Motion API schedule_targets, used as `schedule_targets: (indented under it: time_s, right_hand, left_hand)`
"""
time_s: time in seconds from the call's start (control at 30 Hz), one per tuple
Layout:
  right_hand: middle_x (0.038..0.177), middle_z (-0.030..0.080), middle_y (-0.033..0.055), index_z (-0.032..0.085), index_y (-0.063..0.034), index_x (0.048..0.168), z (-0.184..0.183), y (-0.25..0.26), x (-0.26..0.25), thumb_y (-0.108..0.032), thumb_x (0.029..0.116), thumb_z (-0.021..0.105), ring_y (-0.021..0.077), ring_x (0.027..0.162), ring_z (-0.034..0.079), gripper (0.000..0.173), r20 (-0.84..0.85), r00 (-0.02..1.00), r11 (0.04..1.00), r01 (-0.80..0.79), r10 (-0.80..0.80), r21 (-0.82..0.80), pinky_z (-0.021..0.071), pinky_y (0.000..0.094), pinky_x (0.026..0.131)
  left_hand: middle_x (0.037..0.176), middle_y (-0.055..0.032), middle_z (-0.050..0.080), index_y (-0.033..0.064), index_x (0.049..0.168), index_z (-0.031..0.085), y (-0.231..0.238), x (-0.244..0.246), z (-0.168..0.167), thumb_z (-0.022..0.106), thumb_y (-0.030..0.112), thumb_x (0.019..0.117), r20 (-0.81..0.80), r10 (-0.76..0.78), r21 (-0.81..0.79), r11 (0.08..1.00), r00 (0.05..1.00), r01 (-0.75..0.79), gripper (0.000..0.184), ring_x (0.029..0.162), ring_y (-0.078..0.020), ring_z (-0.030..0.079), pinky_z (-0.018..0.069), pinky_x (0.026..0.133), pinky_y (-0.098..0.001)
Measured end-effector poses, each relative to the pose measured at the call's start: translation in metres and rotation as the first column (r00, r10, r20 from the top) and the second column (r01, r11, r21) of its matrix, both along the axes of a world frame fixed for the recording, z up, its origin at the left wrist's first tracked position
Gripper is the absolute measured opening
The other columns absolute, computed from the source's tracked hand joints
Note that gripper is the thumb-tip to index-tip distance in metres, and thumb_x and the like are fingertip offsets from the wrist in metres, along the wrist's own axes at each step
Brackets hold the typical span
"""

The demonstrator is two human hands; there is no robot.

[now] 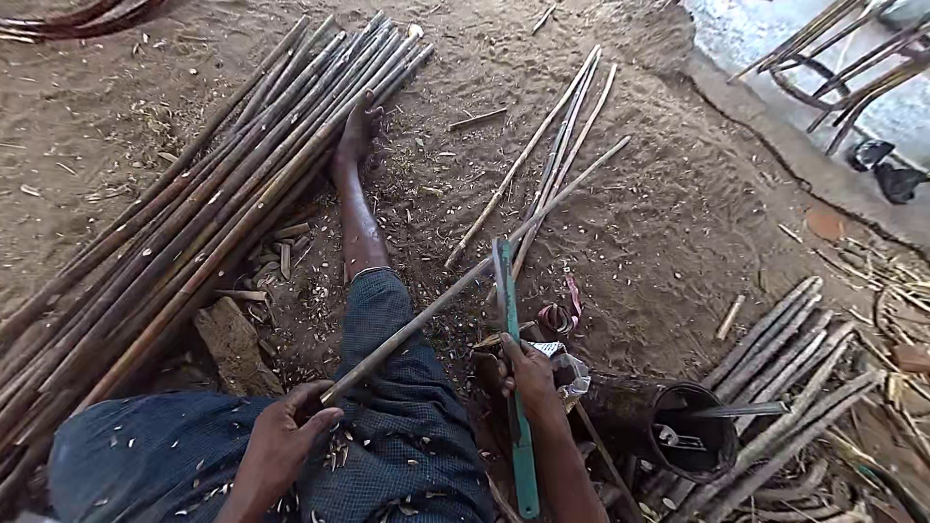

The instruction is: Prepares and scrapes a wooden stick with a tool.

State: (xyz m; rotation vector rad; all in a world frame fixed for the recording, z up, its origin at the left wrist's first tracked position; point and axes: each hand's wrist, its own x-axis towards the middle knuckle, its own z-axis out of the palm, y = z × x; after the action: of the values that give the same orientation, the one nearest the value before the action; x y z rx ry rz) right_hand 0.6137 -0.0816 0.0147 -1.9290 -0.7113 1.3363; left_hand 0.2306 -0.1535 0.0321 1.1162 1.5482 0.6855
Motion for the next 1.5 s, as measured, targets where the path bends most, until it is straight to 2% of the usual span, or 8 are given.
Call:
schedule_targets:
  time_s: [0.23, 0.37, 0.5, 0.63, 0.77, 0.9, 1.03, 1.5]
  right_hand:
    - [0.082, 0.068, 0.0054, 0.071, -0.0161, 0.095, 0.009, -0.028, -0.058, -0.062, 0.0969, 0.056, 0.0230, 0.079, 0.067, 0.048, 0.365, 0.643, 0.732, -0.648, 0.674, -0.210, 0.0557, 0.0524, 0.074]
    - [0.064, 0.060, 0.0100, 0.066, -0.0079, 0.099, -0.007, -0.006, -0.038, -0.059, 0.1033, 0.049, 0.0237, 0.049, 0.057, 0.054, 0.325, 0.852, 0.911, -0.375, 0.411, -0.170, 0.0509, 0.0431, 0.048]
    - [0.075, 0.063, 0.0061, 0.069, -0.0134, 0.095, 0.007, -0.025, -0.058, -0.058, 0.1006, 0.054, 0.0222, 0.069, 0.063, 0.047, 0.314, 0.691, 0.757, -0.621, 0.651, -0.205, 0.0541, 0.0486, 0.067]
    - [0.062, 0.057, 0.0083, 0.065, -0.0086, 0.100, -0.012, -0.010, -0.033, -0.060, 0.1027, 0.050, 0.0210, 0.046, 0.053, 0.054, 0.266, 0.854, 0.893, -0.417, 0.448, -0.168, 0.0493, 0.0402, 0.045]
    - [0.078, 0.066, 0.0083, 0.069, -0.0133, 0.095, 0.011, -0.030, -0.057, -0.061, 0.0987, 0.054, 0.0270, 0.077, 0.068, 0.051, 0.372, 0.545, 0.645, -0.723, 0.752, -0.246, 0.0556, 0.0544, 0.071]
    - [0.066, 0.061, 0.0105, 0.067, -0.0083, 0.099, -0.006, -0.013, -0.036, -0.062, 0.1017, 0.050, 0.0257, 0.052, 0.059, 0.057, 0.359, 0.812, 0.888, -0.424, 0.460, -0.178, 0.0519, 0.0474, 0.050]
    - [0.078, 0.066, 0.0054, 0.071, -0.0157, 0.095, 0.009, -0.031, -0.052, -0.058, 0.0996, 0.056, 0.0223, 0.073, 0.066, 0.045, 0.335, 0.678, 0.754, -0.620, 0.654, -0.219, 0.0554, 0.0506, 0.070]
    - [0.074, 0.063, 0.0072, 0.068, -0.0128, 0.094, 0.019, -0.027, -0.061, -0.060, 0.0999, 0.054, 0.0248, 0.069, 0.064, 0.049, 0.362, 0.618, 0.711, -0.658, 0.698, -0.248, 0.0541, 0.0514, 0.065]
  left_hand:
    - [0.096, 0.0066, 0.074, 0.0186, 0.110, 0.075, 0.008, 0.022, -0.016, 0.084, 0.028, 0.0832, -0.196, 0.158, 0.263, 0.959, 0.968, -0.103, 0.030, 0.082, -0.0087, 0.071, 0.0631, 0.074, -0.0321]
    - [0.102, 0.0022, 0.075, 0.0092, 0.123, 0.058, 0.002, 0.024, -0.028, 0.080, 0.040, 0.0845, -0.424, 0.187, 0.430, 0.903, 0.886, 0.015, 0.054, 0.090, -0.0135, 0.072, 0.0613, 0.078, -0.0408]
    - [0.098, 0.0024, 0.075, 0.0069, 0.129, 0.051, -0.004, 0.026, -0.030, 0.085, 0.035, 0.0812, -0.359, 0.217, 0.423, 0.905, 0.908, -0.049, 0.065, 0.085, -0.0110, 0.073, 0.0627, 0.077, -0.0365]
    - [0.093, 0.0040, 0.074, 0.0085, 0.130, 0.050, 0.000, 0.028, -0.029, 0.087, 0.038, 0.0787, -0.314, 0.222, 0.397, 0.914, 0.923, -0.084, 0.070, 0.080, -0.0094, 0.073, 0.0625, 0.073, -0.0343]
    - [0.090, 0.0041, 0.074, 0.0101, 0.130, 0.049, 0.001, 0.029, -0.024, 0.089, 0.036, 0.0770, -0.296, 0.223, 0.349, 0.930, 0.929, -0.112, 0.071, 0.078, -0.0095, 0.072, 0.0622, 0.073, -0.0340]
    - [0.089, 0.0073, 0.075, 0.0151, 0.126, 0.055, 0.005, 0.029, -0.024, 0.087, 0.041, 0.0791, -0.263, 0.195, 0.303, 0.946, 0.945, -0.111, 0.062, 0.075, -0.0077, 0.072, 0.0615, 0.069, -0.0333]
    - [0.085, 0.0079, 0.073, 0.0178, 0.117, 0.065, 0.005, 0.026, -0.024, 0.086, 0.040, 0.0802, -0.204, 0.192, 0.269, 0.954, 0.960, -0.134, 0.048, 0.073, -0.0074, 0.069, 0.0605, 0.068, -0.0319]
    - [0.091, 0.0048, 0.075, 0.0114, 0.129, 0.052, 0.005, 0.034, -0.024, 0.089, 0.034, 0.0793, -0.314, 0.227, 0.343, 0.933, 0.922, -0.112, 0.066, 0.079, -0.0093, 0.073, 0.0620, 0.074, -0.0357]
